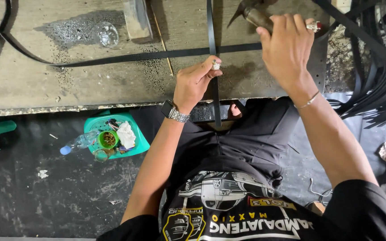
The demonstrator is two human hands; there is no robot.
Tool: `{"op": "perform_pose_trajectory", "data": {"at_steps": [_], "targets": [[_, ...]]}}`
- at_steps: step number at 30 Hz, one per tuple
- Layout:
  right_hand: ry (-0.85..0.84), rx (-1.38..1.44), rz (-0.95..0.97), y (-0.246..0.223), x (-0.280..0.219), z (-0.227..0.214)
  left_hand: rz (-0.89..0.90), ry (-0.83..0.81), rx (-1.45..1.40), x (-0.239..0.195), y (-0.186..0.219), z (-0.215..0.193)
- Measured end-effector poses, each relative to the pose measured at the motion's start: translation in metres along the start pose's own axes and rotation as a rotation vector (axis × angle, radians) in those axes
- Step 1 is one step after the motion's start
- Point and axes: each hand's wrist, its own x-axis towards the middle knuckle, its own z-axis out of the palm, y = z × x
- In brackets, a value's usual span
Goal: Applying edge paint to leather straps using a small applicator and then hammering the edges to finish them.
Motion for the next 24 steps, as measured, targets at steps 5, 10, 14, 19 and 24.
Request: {"op": "perform_pose_trajectory", "data": {"at_steps": [5, 10, 14, 19, 24], "targets": [[-0.183, 0.617, 0.04, -0.013, -0.016, -0.062, 0.037, 0.024, 0.034, -0.012, -0.016, 0.01], [-0.055, 0.708, 0.063, -0.04, -0.067, -0.08, 0.057, 0.162, -0.081, -0.013, -0.02, 0.017], [-0.048, 0.596, -0.019, -0.049, -0.062, -0.11, 0.066, 0.159, -0.015, -0.01, -0.016, 0.017], [0.111, 0.494, 0.016, -0.046, -0.072, -0.122, 0.115, 0.189, 0.023, -0.003, -0.012, 0.018], [-0.13, 0.494, 0.057, -0.061, -0.056, -0.134, 0.086, 0.161, 0.01, -0.009, -0.017, 0.017]]}}
